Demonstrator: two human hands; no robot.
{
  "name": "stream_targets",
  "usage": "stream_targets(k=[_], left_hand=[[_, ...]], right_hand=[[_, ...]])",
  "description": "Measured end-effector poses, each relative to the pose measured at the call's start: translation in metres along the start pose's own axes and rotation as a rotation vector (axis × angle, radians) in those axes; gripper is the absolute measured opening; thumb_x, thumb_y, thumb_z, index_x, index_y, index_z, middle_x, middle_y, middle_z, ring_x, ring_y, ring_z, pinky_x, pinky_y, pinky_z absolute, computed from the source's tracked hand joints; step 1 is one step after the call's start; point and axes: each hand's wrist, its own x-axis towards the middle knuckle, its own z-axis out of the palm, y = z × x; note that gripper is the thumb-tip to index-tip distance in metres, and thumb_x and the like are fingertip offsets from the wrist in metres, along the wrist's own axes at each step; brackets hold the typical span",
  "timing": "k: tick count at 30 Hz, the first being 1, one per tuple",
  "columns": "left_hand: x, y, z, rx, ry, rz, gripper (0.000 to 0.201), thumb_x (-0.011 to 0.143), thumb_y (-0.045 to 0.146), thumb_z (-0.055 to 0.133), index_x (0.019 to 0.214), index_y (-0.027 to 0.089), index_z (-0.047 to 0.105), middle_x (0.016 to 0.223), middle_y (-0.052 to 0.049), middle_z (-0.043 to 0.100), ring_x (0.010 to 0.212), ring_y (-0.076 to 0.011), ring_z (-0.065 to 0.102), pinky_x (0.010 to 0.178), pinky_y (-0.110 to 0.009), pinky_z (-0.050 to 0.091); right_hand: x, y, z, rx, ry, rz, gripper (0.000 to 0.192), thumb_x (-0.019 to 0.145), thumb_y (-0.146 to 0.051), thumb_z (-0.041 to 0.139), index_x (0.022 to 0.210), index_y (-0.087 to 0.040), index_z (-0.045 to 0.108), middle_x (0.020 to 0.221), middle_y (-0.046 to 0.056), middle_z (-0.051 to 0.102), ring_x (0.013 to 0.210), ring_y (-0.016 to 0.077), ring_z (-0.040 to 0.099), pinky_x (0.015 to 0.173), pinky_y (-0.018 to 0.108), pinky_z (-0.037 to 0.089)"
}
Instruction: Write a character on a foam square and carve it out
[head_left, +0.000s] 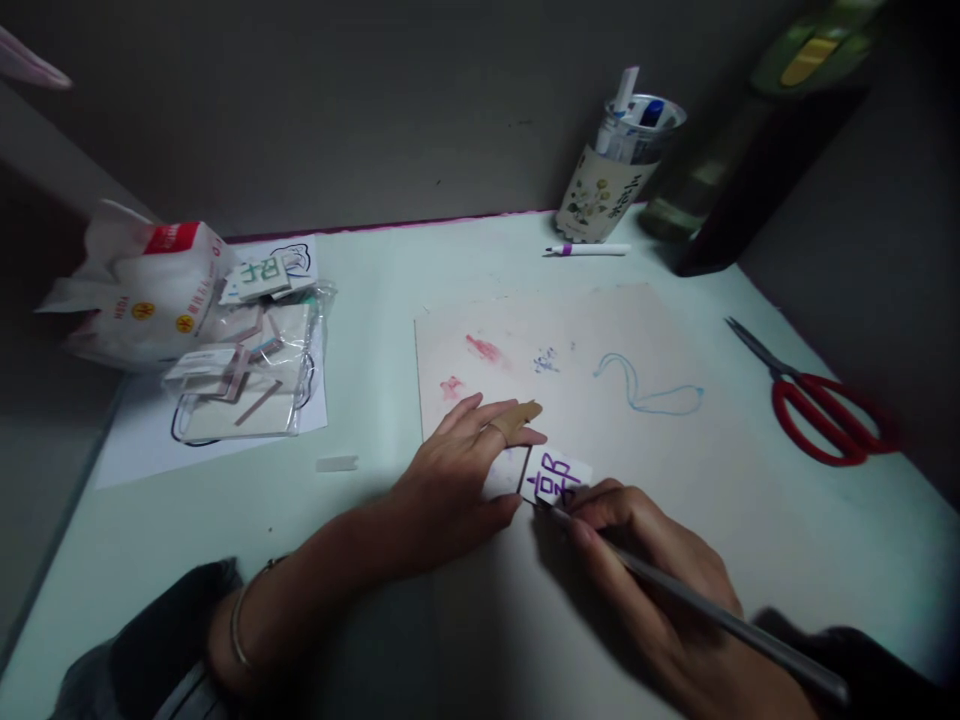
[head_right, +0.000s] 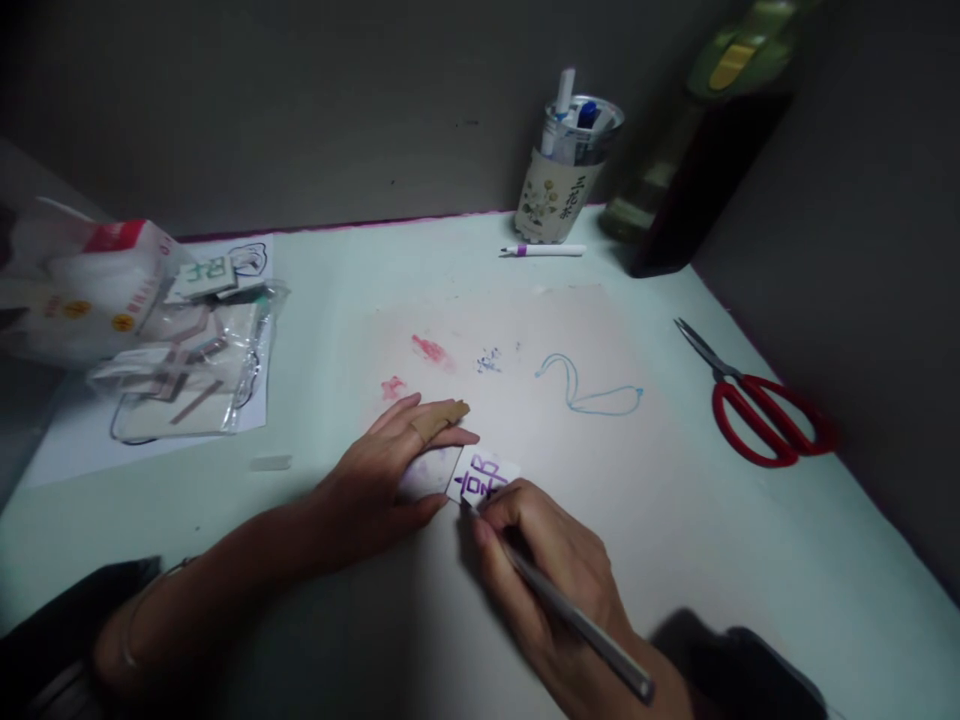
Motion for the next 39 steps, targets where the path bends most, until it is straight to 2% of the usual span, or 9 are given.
stream_targets(k=[3, 6, 12, 16, 18, 21, 26, 32, 39], left_hand=[[0.0, 0.0, 0.002, 0.013, -0.004, -0.002, 0.061, 0.078, 0.011, 0.061, 0.136, 0.021, 0.047, 0.147, -0.01, 0.053, 0.139, -0.0284, 0.046, 0.122, -0.057, 0.025], [0.001, 0.002, 0.003, 0.017, -0.015, -0.025, 0.062, 0.081, 0.008, 0.054, 0.141, 0.02, 0.043, 0.15, -0.01, 0.05, 0.143, -0.0277, 0.041, 0.123, -0.057, 0.023], [-0.001, 0.01, 0.001, 0.008, 0.203, -0.169, 0.068, 0.083, 0.015, 0.06, 0.145, 0.016, 0.033, 0.121, -0.011, 0.062, 0.128, -0.0295, 0.052, 0.121, -0.062, 0.022], [-0.006, 0.02, 0.009, 0.098, 0.22, -0.14, 0.101, 0.069, 0.037, 0.086, 0.148, 0.014, 0.027, 0.12, -0.015, 0.061, 0.129, -0.0389, 0.051, 0.116, -0.07, 0.026], [-0.006, 0.024, 0.015, 0.147, 0.236, -0.127, 0.111, 0.064, 0.037, 0.091, 0.15, 0.015, 0.023, 0.12, -0.016, 0.062, 0.132, -0.0411, 0.049, 0.115, -0.072, 0.026], [-0.005, 0.026, 0.021, 0.114, 0.232, -0.132, 0.104, 0.066, 0.02, 0.086, 0.149, 0.018, 0.023, 0.118, -0.013, 0.064, 0.128, -0.0374, 0.054, 0.116, -0.07, 0.026], [-0.004, 0.02, 0.018, -0.017, 0.172, -0.125, 0.101, 0.066, 0.017, 0.085, 0.147, 0.021, 0.025, 0.119, -0.01, 0.067, 0.13, -0.0372, 0.053, 0.116, -0.073, 0.023], [-0.005, 0.012, 0.005, -0.075, 0.046, -0.117, 0.1, 0.066, 0.014, 0.083, 0.148, 0.018, 0.027, 0.125, -0.012, 0.064, 0.136, -0.037, 0.046, 0.12, -0.068, 0.021], [-0.005, 0.011, 0.005, -0.114, 0.07, -0.104, 0.089, 0.07, 0.013, 0.076, 0.146, 0.019, 0.03, 0.118, -0.011, 0.065, 0.131, -0.0372, 0.05, 0.119, -0.07, 0.02]], right_hand=[[-0.002, 0.003, -0.004, 0.095, 0.081, 0.079, 0.012, 0.1, -0.027, 0.052, 0.089, -0.026, 0.054, 0.081, -0.001, 0.062, 0.07, 0.0138, 0.061, 0.059, 0.026, 0.047], [-0.001, 0.011, -0.008, 0.2, 0.249, 0.176, 0.013, 0.098, -0.033, 0.058, 0.088, -0.026, 0.058, 0.087, 0.0, 0.065, 0.09, 0.0169, 0.065, 0.076, 0.028, 0.048], [0.006, 0.022, -0.012, 0.346, 0.286, 0.352, 0.026, 0.094, -0.046, 0.061, 0.08, -0.024, 0.062, 0.081, 0.0, 0.064, 0.1, 0.0233, 0.067, 0.09, 0.036, 0.046], [0.005, 0.02, -0.01, 0.327, 0.259, 0.332, 0.026, 0.093, -0.046, 0.063, 0.081, -0.024, 0.062, 0.082, 0.002, 0.065, 0.098, 0.0241, 0.067, 0.086, 0.036, 0.048], [0.004, 0.019, -0.009, 0.334, 0.224, 0.307, 0.025, 0.093, -0.045, 0.061, 0.081, -0.024, 0.061, 0.081, 0.002, 0.066, 0.088, 0.0219, 0.067, 0.078, 0.033, 0.051], [0.004, 0.018, -0.012, 0.325, 0.178, 0.302, 0.028, 0.094, -0.045, 0.06, 0.078, -0.023, 0.06, 0.076, 0.001, 0.066, 0.071, 0.018, 0.065, 0.063, 0.028, 0.05], [0.01, 0.015, -0.016, 0.202, 0.358, 0.284, 0.022, 0.091, -0.047, 0.064, 0.086, -0.025, 0.065, 0.077, -0.001, 0.066, 0.066, 0.0143, 0.06, 0.057, 0.024, 0.046], [0.014, 0.009, 0.002, 0.228, 0.207, 0.199, 0.013, 0.093, -0.036, 0.065, 0.086, -0.025, 0.062, 0.08, 0.0, 0.067, 0.073, 0.0151, 0.062, 0.057, 0.023, 0.047], [0.008, 0.015, 0.012, 0.147, 0.175, 0.139, 0.009, 0.1, -0.032, 0.054, 0.092, -0.026, 0.056, 0.083, -0.001, 0.063, 0.073, 0.0144, 0.059, 0.059, 0.024, 0.048]])
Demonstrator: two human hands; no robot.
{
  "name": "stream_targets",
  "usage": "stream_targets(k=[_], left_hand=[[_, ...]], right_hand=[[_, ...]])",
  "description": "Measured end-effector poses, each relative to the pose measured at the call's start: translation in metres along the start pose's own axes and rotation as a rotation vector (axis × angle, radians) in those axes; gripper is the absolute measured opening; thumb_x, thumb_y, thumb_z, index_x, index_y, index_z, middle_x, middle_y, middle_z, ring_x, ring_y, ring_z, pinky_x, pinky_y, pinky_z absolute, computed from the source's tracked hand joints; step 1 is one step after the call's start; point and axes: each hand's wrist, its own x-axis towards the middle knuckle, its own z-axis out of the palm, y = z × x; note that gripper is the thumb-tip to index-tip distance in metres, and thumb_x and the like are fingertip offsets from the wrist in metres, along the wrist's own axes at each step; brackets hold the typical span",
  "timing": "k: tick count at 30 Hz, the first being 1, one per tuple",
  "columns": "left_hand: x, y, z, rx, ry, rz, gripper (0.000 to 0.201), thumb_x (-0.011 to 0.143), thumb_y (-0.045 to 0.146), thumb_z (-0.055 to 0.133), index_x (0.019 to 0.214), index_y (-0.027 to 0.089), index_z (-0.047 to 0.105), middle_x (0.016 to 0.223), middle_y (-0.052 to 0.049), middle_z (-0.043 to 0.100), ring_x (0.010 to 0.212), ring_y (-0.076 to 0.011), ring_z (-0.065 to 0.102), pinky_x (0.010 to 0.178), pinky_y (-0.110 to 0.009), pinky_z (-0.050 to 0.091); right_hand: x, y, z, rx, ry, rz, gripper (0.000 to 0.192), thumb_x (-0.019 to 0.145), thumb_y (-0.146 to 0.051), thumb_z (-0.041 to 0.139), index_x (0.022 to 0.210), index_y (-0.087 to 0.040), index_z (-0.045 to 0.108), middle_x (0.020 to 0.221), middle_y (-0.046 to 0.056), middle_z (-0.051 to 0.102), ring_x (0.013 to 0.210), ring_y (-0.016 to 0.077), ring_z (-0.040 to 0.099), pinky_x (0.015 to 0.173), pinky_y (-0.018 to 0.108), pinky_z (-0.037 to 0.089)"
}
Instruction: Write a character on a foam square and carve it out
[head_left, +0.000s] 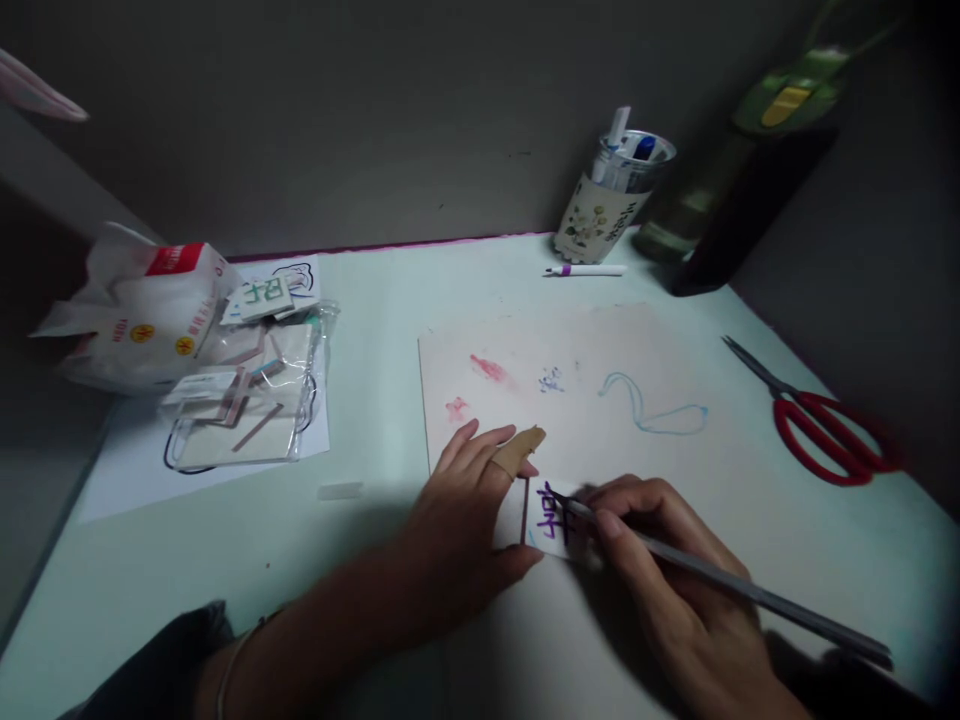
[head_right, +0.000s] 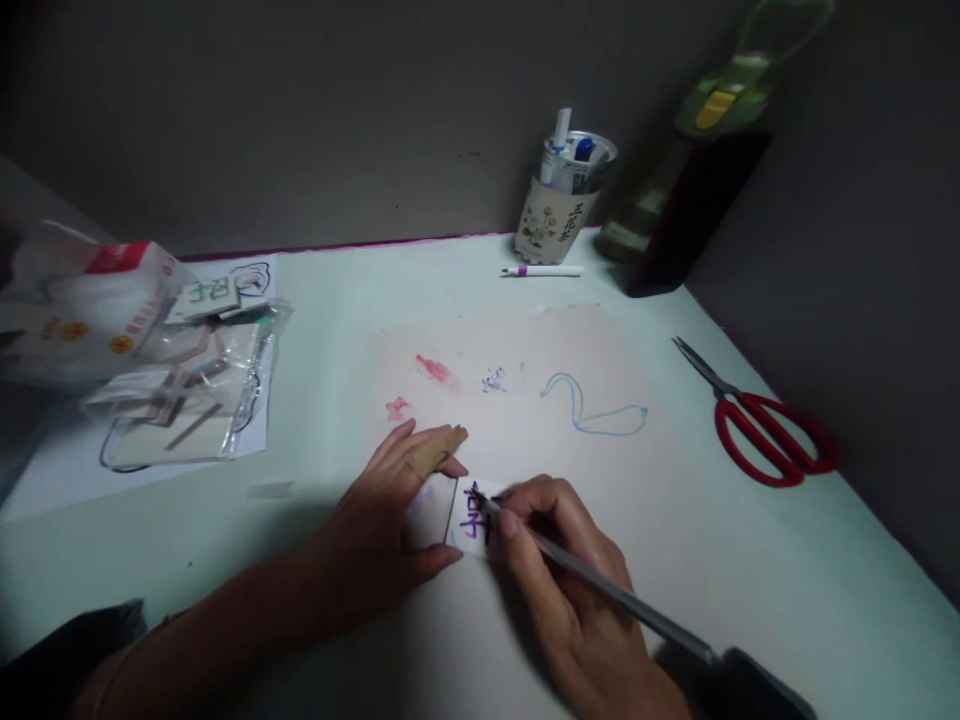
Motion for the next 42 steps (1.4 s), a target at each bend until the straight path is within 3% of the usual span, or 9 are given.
stream_targets(k=[18, 34, 42], left_hand=[[0.001, -0.001, 0.0, 0.012, -0.007, 0.015, 0.094, 0.069, 0.015, 0.08, 0.146, 0.023, 0.027, 0.119, -0.01, 0.065, 0.13, -0.0382, 0.051, 0.118, -0.071, 0.02], [0.002, -0.001, 0.0, 0.012, -0.005, 0.02, 0.097, 0.064, 0.013, 0.086, 0.144, 0.014, 0.031, 0.118, -0.012, 0.066, 0.13, -0.0381, 0.05, 0.119, -0.069, 0.019], [0.001, -0.001, 0.0, 0.014, -0.009, 0.01, 0.098, 0.065, 0.013, 0.085, 0.145, 0.017, 0.03, 0.12, -0.01, 0.066, 0.131, -0.0352, 0.051, 0.12, -0.067, 0.018]], right_hand=[[0.005, -0.007, 0.005, -0.075, -0.014, -0.094, 0.01, 0.099, -0.025, 0.053, 0.089, -0.027, 0.055, 0.082, -0.002, 0.067, 0.072, 0.0123, 0.065, 0.058, 0.022, 0.051], [0.004, -0.004, 0.002, -0.11, -0.072, -0.065, 0.008, 0.101, -0.028, 0.053, 0.093, -0.028, 0.055, 0.084, -0.001, 0.068, 0.077, 0.0142, 0.067, 0.056, 0.022, 0.049], [0.006, -0.012, 0.001, -0.138, -0.102, -0.092, 0.012, 0.1, -0.025, 0.052, 0.088, -0.026, 0.055, 0.079, -0.002, 0.065, 0.066, 0.0127, 0.063, 0.054, 0.024, 0.048]])
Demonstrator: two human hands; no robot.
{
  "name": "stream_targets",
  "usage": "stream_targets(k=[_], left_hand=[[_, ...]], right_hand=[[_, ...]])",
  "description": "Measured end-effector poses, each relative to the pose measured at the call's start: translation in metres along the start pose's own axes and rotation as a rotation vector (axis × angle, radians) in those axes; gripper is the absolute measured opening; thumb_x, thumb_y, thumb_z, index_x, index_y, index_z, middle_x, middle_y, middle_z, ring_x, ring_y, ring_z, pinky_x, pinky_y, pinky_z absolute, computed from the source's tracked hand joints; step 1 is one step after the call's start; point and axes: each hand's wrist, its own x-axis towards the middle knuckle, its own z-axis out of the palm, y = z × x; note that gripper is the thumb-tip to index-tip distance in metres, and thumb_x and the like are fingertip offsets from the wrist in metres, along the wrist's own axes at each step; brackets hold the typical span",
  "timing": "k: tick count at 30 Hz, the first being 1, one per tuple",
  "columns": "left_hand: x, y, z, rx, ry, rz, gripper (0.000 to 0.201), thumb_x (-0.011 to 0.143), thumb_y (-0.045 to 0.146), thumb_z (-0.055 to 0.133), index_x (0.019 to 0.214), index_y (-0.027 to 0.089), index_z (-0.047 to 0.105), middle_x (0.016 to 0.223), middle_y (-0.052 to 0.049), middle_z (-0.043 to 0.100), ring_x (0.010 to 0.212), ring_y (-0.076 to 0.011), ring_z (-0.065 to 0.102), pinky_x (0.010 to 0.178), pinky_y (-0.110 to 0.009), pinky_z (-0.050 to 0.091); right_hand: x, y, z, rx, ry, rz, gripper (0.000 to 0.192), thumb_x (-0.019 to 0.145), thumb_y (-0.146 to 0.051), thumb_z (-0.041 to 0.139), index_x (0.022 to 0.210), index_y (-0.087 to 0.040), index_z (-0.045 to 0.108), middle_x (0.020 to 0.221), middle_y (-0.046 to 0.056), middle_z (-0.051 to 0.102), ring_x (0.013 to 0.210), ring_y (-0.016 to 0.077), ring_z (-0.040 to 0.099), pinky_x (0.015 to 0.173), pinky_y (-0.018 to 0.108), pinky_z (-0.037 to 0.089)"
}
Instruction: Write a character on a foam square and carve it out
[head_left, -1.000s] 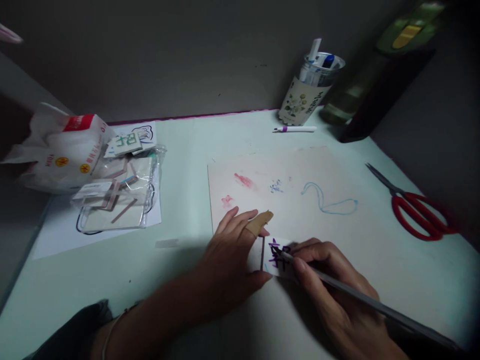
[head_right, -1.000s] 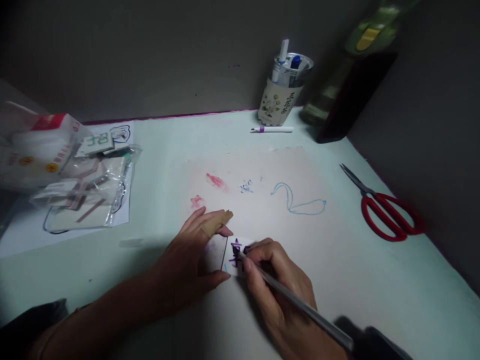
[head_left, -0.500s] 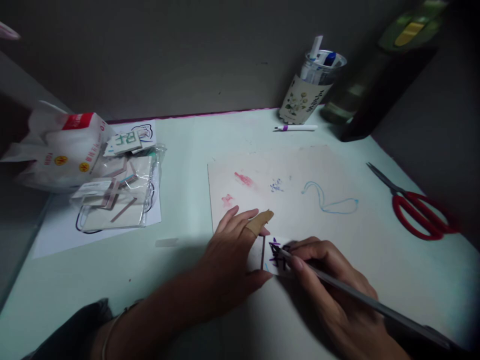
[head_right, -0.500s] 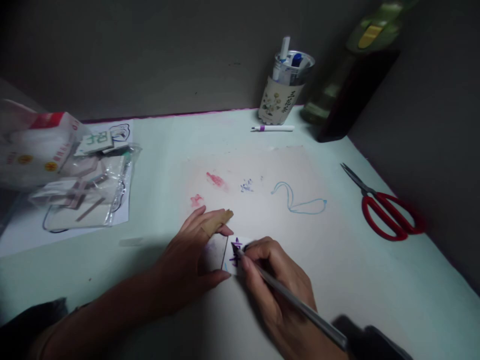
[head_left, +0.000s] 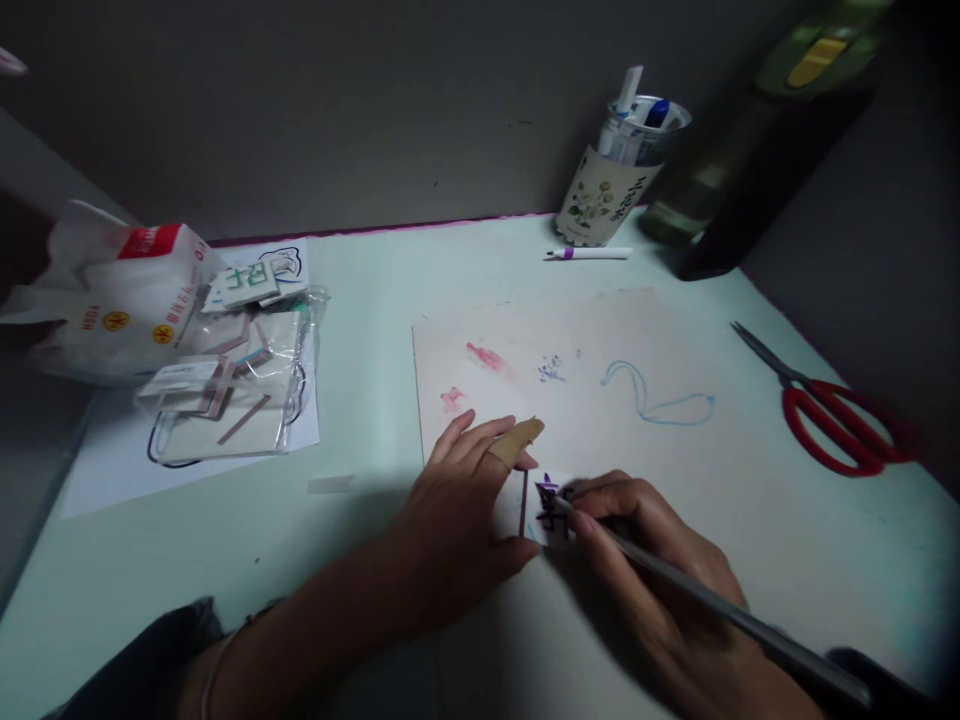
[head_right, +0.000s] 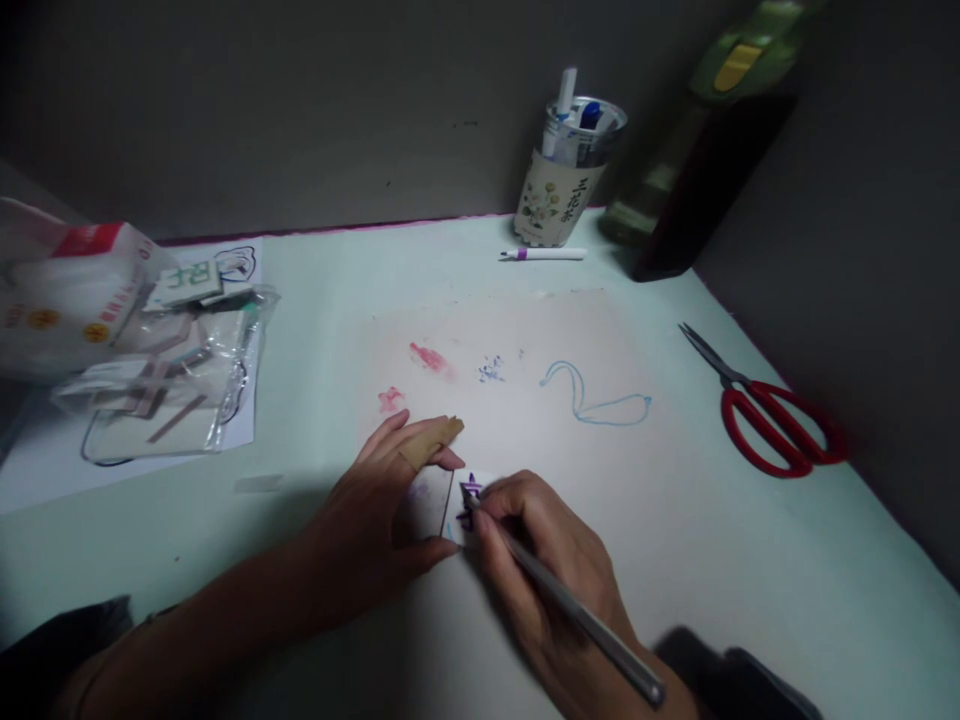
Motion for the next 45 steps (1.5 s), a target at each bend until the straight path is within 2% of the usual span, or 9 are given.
stream_targets(k=[5, 15, 28, 32, 34, 37, 39, 42, 45], left_hand=[[0.0, -0.001, 0.001, 0.001, 0.002, -0.009, 0.095, 0.065, 0.013, 0.083, 0.145, 0.016, 0.031, 0.119, -0.009, 0.066, 0.131, -0.0341, 0.051, 0.121, -0.066, 0.017], [0.001, -0.001, 0.001, 0.001, -0.004, -0.012, 0.094, 0.066, 0.016, 0.084, 0.144, 0.015, 0.032, 0.119, -0.011, 0.067, 0.131, -0.0349, 0.051, 0.121, -0.066, 0.017], [-0.001, -0.004, 0.001, -0.026, -0.004, 0.014, 0.091, 0.075, 0.021, 0.081, 0.148, 0.022, 0.027, 0.122, -0.01, 0.068, 0.133, -0.0336, 0.051, 0.121, -0.067, 0.015], [-0.002, -0.006, 0.002, -0.021, -0.011, 0.01, 0.095, 0.074, 0.027, 0.085, 0.149, 0.023, 0.027, 0.128, -0.01, 0.068, 0.137, -0.0334, 0.05, 0.121, -0.068, 0.014], [-0.001, -0.007, 0.002, -0.017, -0.006, 0.009, 0.094, 0.073, 0.029, 0.087, 0.148, 0.023, 0.03, 0.126, -0.01, 0.07, 0.139, -0.034, 0.047, 0.12, -0.068, 0.015], [0.001, -0.007, 0.0, -0.004, -0.046, 0.008, 0.08, 0.08, 0.024, 0.08, 0.146, 0.023, 0.035, 0.128, -0.009, 0.069, 0.142, -0.0329, 0.043, 0.12, -0.069, 0.016], [0.001, -0.005, -0.003, -0.001, -0.058, -0.003, 0.07, 0.086, 0.015, 0.069, 0.147, 0.023, 0.035, 0.135, -0.009, 0.065, 0.144, -0.0305, 0.04, 0.121, -0.066, 0.017], [-0.001, 0.002, -0.003, -0.023, 0.024, -0.041, 0.075, 0.083, 0.007, 0.057, 0.151, 0.022, 0.029, 0.137, -0.01, 0.061, 0.142, -0.0307, 0.041, 0.12, -0.063, 0.025], [-0.005, 0.011, 0.005, 0.009, 0.117, -0.075, 0.089, 0.078, 0.021, 0.073, 0.152, 0.022, 0.024, 0.135, -0.015, 0.057, 0.136, -0.038, 0.045, 0.114, -0.068, 0.031]], right_hand=[[0.002, -0.002, -0.002, -0.031, -0.027, -0.063, 0.011, 0.1, -0.02, 0.049, 0.091, -0.025, 0.053, 0.079, -0.002, 0.061, 0.064, 0.0115, 0.059, 0.055, 0.025, 0.047], [0.002, -0.004, -0.003, -0.063, -0.058, -0.081, 0.012, 0.101, -0.019, 0.048, 0.09, -0.024, 0.051, 0.078, -0.002, 0.058, 0.063, 0.0108, 0.057, 0.056, 0.025, 0.047], [0.0, -0.005, -0.005, -0.093, -0.063, -0.085, 0.012, 0.101, -0.021, 0.048, 0.09, -0.024, 0.051, 0.077, -0.002, 0.058, 0.061, 0.0111, 0.055, 0.055, 0.025, 0.046], [0.001, -0.002, -0.009, -0.016, -0.077, -0.009, 0.013, 0.101, -0.024, 0.049, 0.089, -0.024, 0.052, 0.077, -0.001, 0.059, 0.063, 0.0126, 0.056, 0.055, 0.026, 0.045], [0.003, 0.003, -0.015, 0.075, -0.021, 0.062, 0.015, 0.101, -0.029, 0.051, 0.087, -0.025, 0.054, 0.077, -0.001, 0.06, 0.066, 0.0137, 0.058, 0.057, 0.026, 0.046], [0.005, 0.013, -0.025, 0.205, 0.122, 0.169, 0.019, 0.098, -0.037, 0.057, 0.084, -0.024, 0.058, 0.076, -0.001, 0.063, 0.068, 0.0144, 0.058, 0.06, 0.025, 0.047], [0.007, 0.018, -0.031, 0.275, 0.141, 0.222, 0.017, 0.096, -0.04, 0.06, 0.09, -0.024, 0.063, 0.076, 0.0, 0.066, 0.069, 0.015, 0.061, 0.061, 0.025, 0.049], [0.007, 0.021, -0.036, 0.269, 0.083, 0.212, 0.017, 0.096, -0.041, 0.061, 0.098, -0.026, 0.068, 0.076, 0.0, 0.07, 0.071, 0.0157, 0.065, 0.063, 0.024, 0.052], [0.007, 0.019, -0.035, 0.133, 0.061, 0.138, 0.012, 0.094, -0.037, 0.065, 0.092, -0.026, 0.069, 0.078, -0.001, 0.07, 0.068, 0.0138, 0.064, 0.058, 0.022, 0.05]])
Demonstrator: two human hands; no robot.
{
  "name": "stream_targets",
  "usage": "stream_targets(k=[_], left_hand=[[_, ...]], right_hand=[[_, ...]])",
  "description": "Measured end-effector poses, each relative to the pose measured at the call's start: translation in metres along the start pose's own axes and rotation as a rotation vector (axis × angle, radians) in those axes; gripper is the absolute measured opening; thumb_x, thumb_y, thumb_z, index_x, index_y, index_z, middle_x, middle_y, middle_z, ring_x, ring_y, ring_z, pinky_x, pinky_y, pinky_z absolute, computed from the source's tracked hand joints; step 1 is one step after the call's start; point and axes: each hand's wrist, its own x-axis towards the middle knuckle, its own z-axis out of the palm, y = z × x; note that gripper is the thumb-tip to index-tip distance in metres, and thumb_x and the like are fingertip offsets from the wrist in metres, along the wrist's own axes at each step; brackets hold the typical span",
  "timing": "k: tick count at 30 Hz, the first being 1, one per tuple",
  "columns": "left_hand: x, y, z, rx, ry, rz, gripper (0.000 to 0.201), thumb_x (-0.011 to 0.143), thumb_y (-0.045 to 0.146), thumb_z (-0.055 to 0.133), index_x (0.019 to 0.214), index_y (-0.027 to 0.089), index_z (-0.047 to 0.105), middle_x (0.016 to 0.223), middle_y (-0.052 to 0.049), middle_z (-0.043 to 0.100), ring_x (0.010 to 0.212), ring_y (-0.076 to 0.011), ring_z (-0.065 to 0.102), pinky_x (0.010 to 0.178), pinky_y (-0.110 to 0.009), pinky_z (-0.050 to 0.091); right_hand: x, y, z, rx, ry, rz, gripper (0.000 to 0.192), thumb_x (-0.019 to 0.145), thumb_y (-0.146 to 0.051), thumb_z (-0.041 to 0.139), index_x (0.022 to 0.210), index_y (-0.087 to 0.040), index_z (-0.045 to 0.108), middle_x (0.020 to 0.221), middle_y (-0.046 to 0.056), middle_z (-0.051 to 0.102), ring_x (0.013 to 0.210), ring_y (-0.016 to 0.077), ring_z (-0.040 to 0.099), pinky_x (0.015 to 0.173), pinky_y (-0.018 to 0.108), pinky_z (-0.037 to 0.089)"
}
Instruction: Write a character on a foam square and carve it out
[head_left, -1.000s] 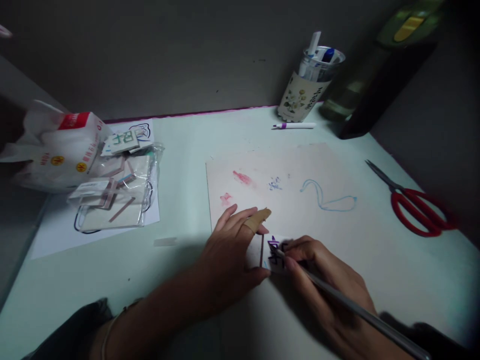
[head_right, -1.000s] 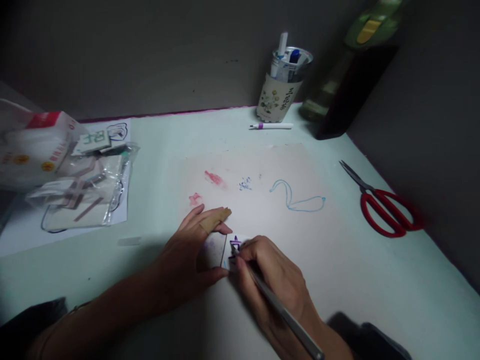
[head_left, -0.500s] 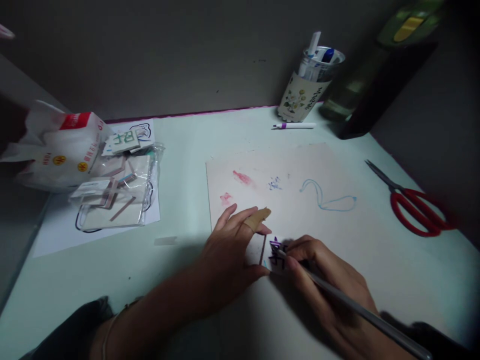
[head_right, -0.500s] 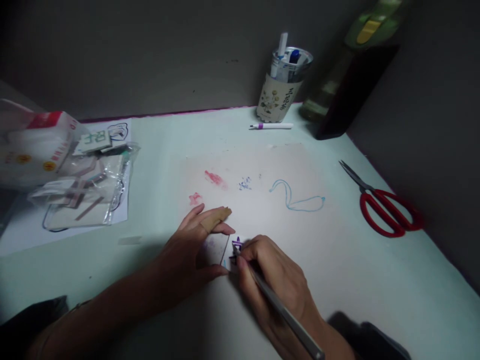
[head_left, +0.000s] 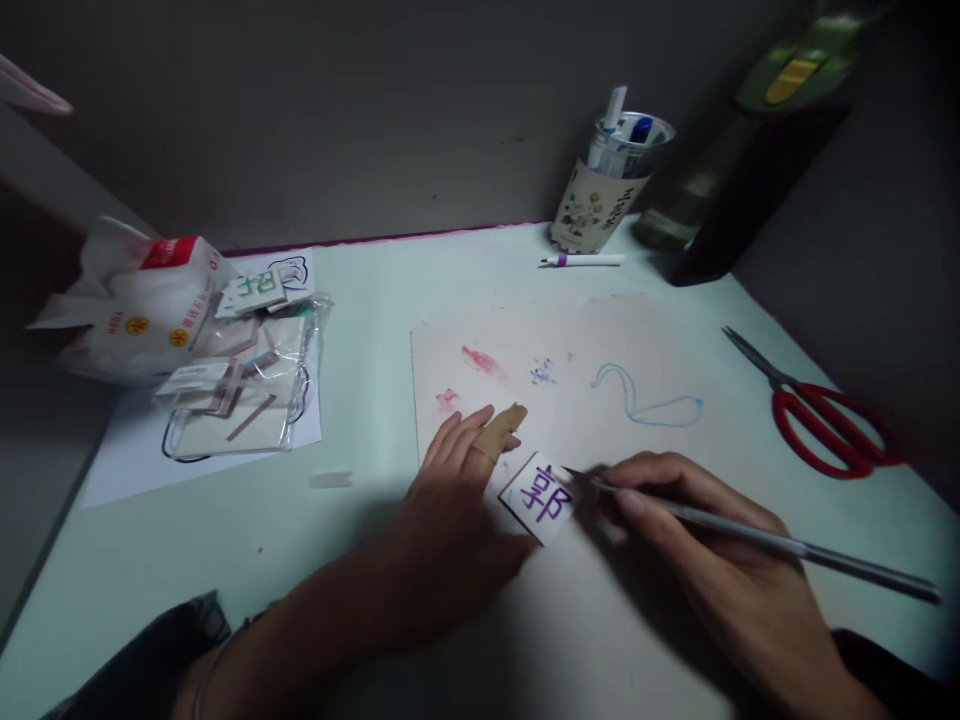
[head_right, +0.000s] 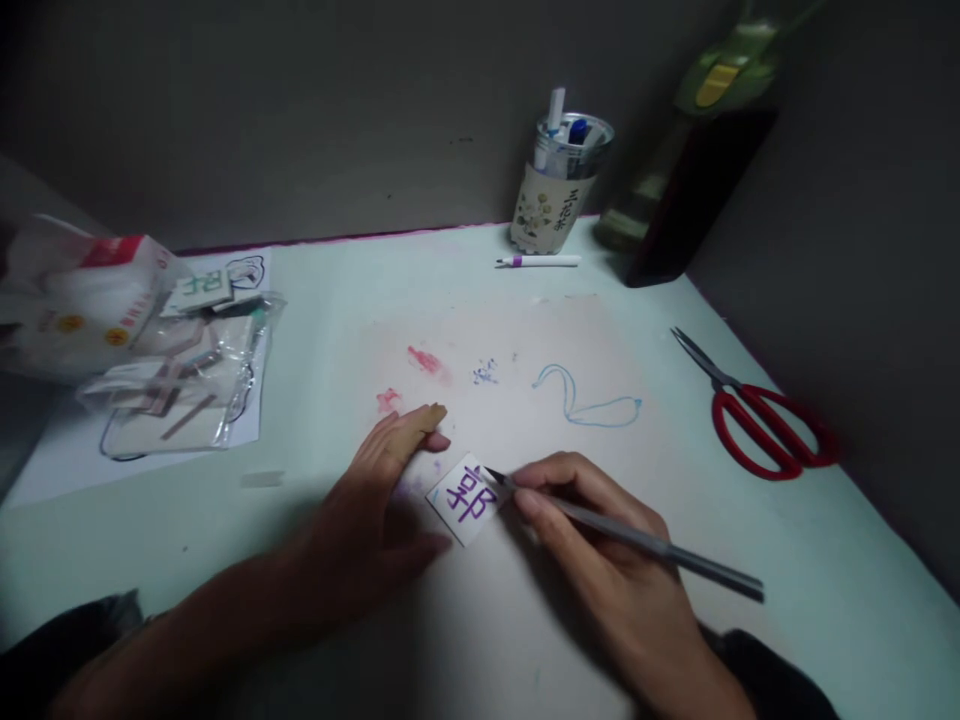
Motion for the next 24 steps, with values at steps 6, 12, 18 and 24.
stream_targets(k=[6, 12, 18, 24], left_hand=[[-0.003, 0.008, 0.014, 0.104, 0.021, 0.001, 0.104, 0.071, 0.028, 0.084, 0.151, 0.021, 0.019, 0.127, -0.014, 0.056, 0.128, -0.0381, 0.05, 0.116, -0.072, 0.022], [-0.003, 0.005, 0.009, 0.093, 0.0, 0.041, 0.087, 0.076, 0.013, 0.065, 0.15, 0.019, 0.021, 0.125, -0.013, 0.058, 0.129, -0.0342, 0.048, 0.118, -0.072, 0.018], [-0.004, 0.003, 0.01, 0.103, 0.006, 0.055, 0.081, 0.078, 0.012, 0.061, 0.149, 0.017, 0.023, 0.125, -0.013, 0.059, 0.132, -0.0344, 0.046, 0.119, -0.07, 0.019], [-0.005, 0.002, 0.012, 0.109, 0.006, 0.05, 0.08, 0.077, 0.014, 0.06, 0.149, 0.017, 0.024, 0.131, -0.014, 0.056, 0.135, -0.0338, 0.043, 0.12, -0.068, 0.019]], right_hand=[[0.004, 0.001, 0.008, -0.039, -0.091, -0.096, 0.008, 0.097, -0.031, 0.06, 0.091, -0.025, 0.059, 0.08, -0.001, 0.064, 0.068, 0.0137, 0.06, 0.058, 0.025, 0.048], [0.01, 0.002, 0.014, -0.001, -0.126, -0.11, 0.013, 0.1, -0.03, 0.054, 0.087, -0.024, 0.055, 0.079, 0.0, 0.061, 0.069, 0.0151, 0.058, 0.061, 0.029, 0.047], [0.011, 0.003, 0.018, 0.017, -0.1, -0.101, 0.014, 0.1, -0.03, 0.053, 0.087, -0.025, 0.052, 0.078, -0.002, 0.059, 0.068, 0.0135, 0.055, 0.06, 0.028, 0.045], [0.008, 0.007, 0.017, 0.018, -0.139, -0.06, 0.014, 0.101, -0.032, 0.053, 0.088, -0.025, 0.052, 0.081, -0.002, 0.06, 0.071, 0.0132, 0.055, 0.063, 0.027, 0.045]])
